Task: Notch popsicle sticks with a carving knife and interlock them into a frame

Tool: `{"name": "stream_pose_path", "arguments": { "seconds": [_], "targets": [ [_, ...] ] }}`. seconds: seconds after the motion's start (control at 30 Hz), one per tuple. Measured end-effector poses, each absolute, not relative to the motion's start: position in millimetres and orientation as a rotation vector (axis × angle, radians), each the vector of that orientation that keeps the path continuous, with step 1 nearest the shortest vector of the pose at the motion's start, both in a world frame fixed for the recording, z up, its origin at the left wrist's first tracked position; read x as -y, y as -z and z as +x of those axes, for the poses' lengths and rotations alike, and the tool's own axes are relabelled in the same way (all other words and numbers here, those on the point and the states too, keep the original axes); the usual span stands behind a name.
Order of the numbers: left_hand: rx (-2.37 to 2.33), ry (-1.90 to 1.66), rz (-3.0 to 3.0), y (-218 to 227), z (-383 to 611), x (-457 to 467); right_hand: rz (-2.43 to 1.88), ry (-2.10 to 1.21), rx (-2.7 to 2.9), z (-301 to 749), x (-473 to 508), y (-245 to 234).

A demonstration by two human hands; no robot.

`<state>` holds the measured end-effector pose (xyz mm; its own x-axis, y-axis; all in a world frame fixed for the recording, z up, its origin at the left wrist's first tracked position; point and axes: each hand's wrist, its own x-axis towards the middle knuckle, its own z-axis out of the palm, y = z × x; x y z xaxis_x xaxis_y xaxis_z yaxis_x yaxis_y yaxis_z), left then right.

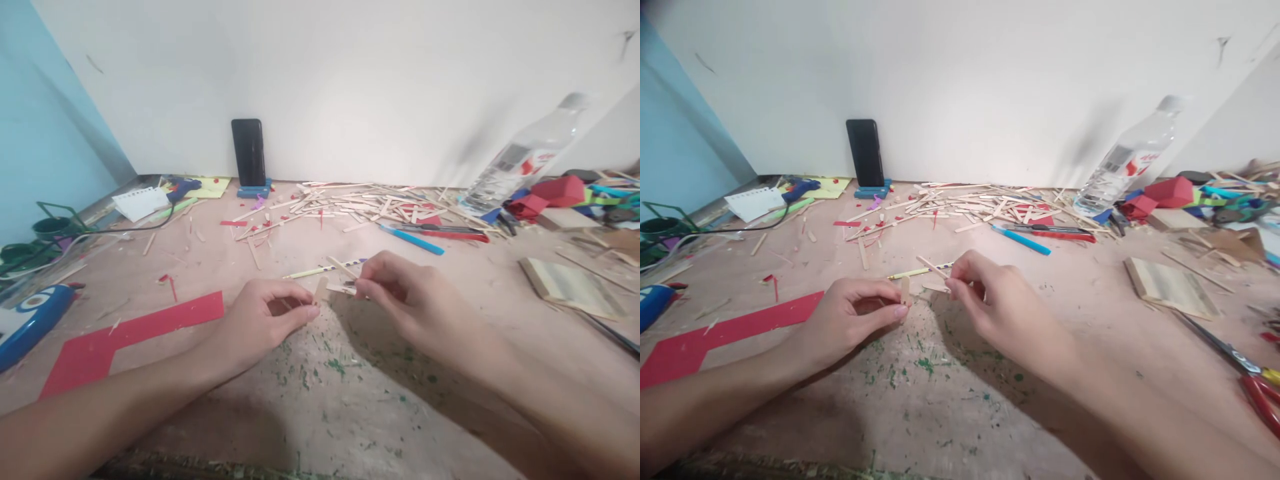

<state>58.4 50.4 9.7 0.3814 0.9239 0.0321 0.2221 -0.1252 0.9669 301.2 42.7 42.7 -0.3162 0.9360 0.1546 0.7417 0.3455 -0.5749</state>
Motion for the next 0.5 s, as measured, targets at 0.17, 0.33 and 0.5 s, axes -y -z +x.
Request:
{"name": "stream_pose_path", "arguments": {
  "seconds": [0.17,0.33,0.5],
  "targets": [
    [-1.026,-0.731,1.631,-7.6,59.8,-49.6,-1.273,-0.749,1.897,295.8,-34.4,-51.5],
    [-1.016,-0.688,1.641,-5.3,60.6,-51.1,-1.213,-0.718,1.932,291.4,-29.3,-52.9],
    [-1.004,-0.686,1.643,-0.6,58.6,-50.6,-1.150,-0.708,2.042,290.2,-28.0,-53.1]
  ]
}}
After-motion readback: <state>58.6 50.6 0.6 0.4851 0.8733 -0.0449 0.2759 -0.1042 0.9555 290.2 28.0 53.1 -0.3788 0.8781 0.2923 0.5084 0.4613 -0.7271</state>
